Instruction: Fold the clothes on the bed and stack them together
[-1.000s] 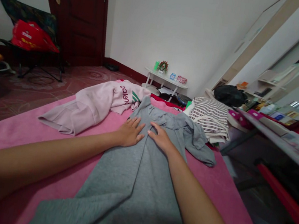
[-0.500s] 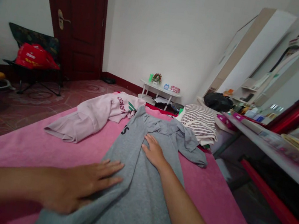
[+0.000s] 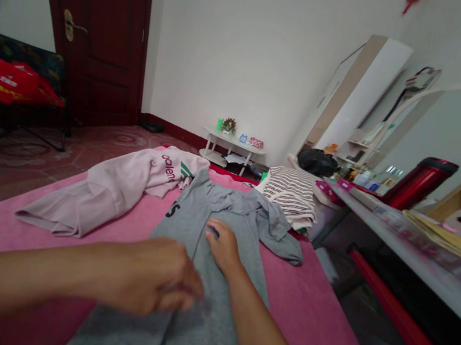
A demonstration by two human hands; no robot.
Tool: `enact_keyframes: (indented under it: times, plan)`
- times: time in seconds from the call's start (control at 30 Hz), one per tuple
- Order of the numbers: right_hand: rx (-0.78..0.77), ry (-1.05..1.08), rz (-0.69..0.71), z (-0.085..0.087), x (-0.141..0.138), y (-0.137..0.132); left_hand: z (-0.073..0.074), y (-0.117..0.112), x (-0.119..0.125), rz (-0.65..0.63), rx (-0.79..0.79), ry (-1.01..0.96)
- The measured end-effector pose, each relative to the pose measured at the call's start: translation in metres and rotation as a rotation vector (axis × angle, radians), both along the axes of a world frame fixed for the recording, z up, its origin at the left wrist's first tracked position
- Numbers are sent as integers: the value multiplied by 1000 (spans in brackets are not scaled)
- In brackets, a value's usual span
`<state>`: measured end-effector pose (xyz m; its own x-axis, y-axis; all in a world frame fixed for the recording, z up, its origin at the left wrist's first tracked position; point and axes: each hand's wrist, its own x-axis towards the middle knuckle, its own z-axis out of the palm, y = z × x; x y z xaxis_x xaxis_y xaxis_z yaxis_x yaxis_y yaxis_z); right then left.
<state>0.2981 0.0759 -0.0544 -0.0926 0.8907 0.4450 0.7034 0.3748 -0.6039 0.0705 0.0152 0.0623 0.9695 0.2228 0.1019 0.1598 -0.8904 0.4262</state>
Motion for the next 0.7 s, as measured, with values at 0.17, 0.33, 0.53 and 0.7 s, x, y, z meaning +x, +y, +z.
enact_keyframes:
  times: [0.17, 0.33, 0.53, 0.7]
  plan:
    - [143, 126, -232, 5, 7, -2, -64, 100, 50, 597, 220, -113]
    - [404, -226, -626, 25, 39, -2, -114, 132, 50, 611, 303, -10]
    - [155, -399, -851, 69, 129, 18, -112, 128, 50, 631, 314, -13]
    - [-171, 249, -692, 134, 178, 27, -110, 128, 50, 634, 303, -11]
